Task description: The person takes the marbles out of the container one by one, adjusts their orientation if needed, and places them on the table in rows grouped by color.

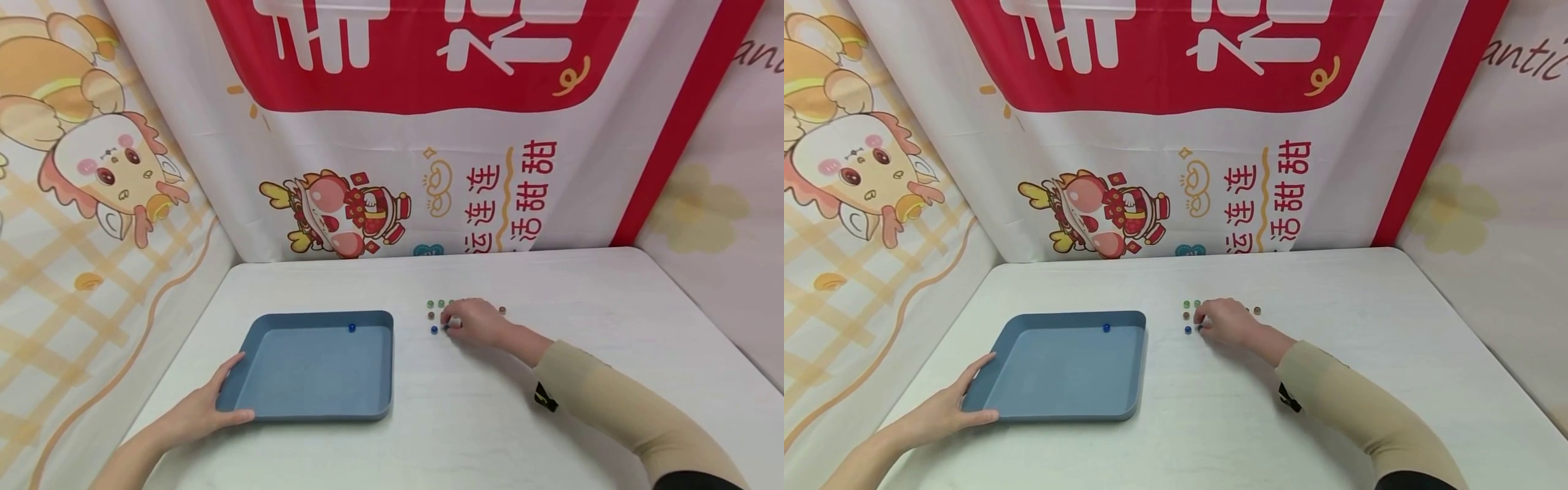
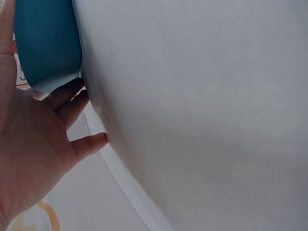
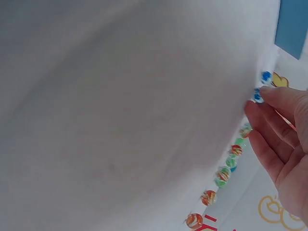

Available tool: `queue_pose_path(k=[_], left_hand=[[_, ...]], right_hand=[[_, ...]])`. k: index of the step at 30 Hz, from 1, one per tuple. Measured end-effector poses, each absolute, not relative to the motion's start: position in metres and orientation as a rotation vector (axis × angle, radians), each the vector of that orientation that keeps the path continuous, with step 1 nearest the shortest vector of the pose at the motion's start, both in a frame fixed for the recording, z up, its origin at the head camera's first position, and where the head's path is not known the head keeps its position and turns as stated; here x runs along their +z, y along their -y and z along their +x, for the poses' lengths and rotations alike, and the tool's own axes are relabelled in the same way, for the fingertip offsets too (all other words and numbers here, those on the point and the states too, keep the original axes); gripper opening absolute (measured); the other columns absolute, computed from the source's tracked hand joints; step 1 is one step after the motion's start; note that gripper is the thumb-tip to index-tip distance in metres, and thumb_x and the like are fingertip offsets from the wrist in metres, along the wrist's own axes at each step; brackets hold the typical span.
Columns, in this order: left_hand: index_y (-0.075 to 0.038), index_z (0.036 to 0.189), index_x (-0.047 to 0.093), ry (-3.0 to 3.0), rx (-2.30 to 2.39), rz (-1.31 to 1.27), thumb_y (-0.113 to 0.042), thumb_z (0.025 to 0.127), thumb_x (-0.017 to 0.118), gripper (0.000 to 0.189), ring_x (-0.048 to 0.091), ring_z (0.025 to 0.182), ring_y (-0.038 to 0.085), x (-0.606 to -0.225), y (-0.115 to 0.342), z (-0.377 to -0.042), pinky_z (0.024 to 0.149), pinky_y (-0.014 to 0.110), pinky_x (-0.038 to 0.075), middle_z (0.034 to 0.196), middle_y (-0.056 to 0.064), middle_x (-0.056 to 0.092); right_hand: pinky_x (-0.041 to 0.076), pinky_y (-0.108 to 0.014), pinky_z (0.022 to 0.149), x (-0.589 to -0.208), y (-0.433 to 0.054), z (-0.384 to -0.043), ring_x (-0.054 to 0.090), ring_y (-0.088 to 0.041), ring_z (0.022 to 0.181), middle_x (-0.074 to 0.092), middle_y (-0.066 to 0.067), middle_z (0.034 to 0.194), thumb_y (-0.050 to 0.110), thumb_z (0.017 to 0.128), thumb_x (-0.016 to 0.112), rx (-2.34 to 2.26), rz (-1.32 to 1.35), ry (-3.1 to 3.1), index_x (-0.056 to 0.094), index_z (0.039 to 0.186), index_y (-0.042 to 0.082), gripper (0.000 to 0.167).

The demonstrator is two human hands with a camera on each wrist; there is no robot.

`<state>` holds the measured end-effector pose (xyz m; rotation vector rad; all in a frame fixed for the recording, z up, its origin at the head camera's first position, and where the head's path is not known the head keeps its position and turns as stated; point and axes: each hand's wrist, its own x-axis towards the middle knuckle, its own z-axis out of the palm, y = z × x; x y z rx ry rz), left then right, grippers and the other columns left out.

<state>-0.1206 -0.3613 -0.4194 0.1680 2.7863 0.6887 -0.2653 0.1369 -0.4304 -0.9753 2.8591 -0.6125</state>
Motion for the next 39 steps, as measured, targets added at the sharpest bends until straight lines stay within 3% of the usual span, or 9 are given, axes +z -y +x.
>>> queue_pose_path(k=[9,13,24,32,39], left_hand=[[-0.008,0.154,0.005,-2.780,0.689,0.176,-0.047,0.081,0.076,0.109,0.045,0.115,0.061,-0.421,0.364,-0.120,0.086,0.063,0.041,0.143,0.045,0.021],[-0.008,0.154,0.005,-2.782,0.679,0.178,-0.048,0.081,0.076,0.109,0.046,0.114,0.061,-0.421,0.365,-0.120,0.086,0.063,0.041,0.143,0.046,0.021],[-0.006,0.154,0.004,-2.772,0.670,0.150,-0.049,0.081,0.075,0.109,0.044,0.115,0.062,-0.419,0.363,-0.121,0.087,0.063,0.040,0.143,0.047,0.021],[-0.007,0.154,0.005,-2.783,0.668,0.156,-0.049,0.080,0.076,0.110,0.045,0.114,0.062,-0.420,0.362,-0.121,0.087,0.063,0.040,0.142,0.047,0.022],[-0.008,0.154,0.005,-2.786,0.681,0.173,-0.048,0.080,0.076,0.110,0.046,0.114,0.061,-0.422,0.363,-0.121,0.086,0.063,0.041,0.142,0.047,0.022]], right_hand=[[0.050,-0.032,0.072,-0.408,-0.139,-0.264,0.060,-0.013,0.078,0.069,0.003,0.100,0.013,0.087,0.074,-0.820,-0.913,-2.879,0.072,0.104,0.012,0.017],[0.050,-0.029,0.068,-0.395,-0.133,-0.262,0.060,-0.011,0.077,0.069,0.001,0.099,0.012,0.087,0.075,-0.928,-0.965,-2.846,0.071,0.105,0.011,0.019],[0.049,-0.039,0.088,-0.378,-0.083,-0.260,0.060,-0.017,0.104,0.065,0.003,0.113,0.021,0.086,0.076,-1.024,-1.087,-2.667,0.065,0.120,0.015,0.036],[0.048,-0.038,0.091,-0.388,-0.041,-0.258,0.058,-0.020,0.110,0.061,-0.007,0.124,0.020,0.086,0.077,-0.957,-1.181,-2.597,0.061,0.128,0.011,0.046],[0.044,-0.030,0.096,-0.404,-0.008,-0.256,0.055,-0.014,0.114,0.055,-0.001,0.131,0.026,0.086,0.077,-0.775,-1.237,-2.616,0.058,0.133,0.015,0.051]])
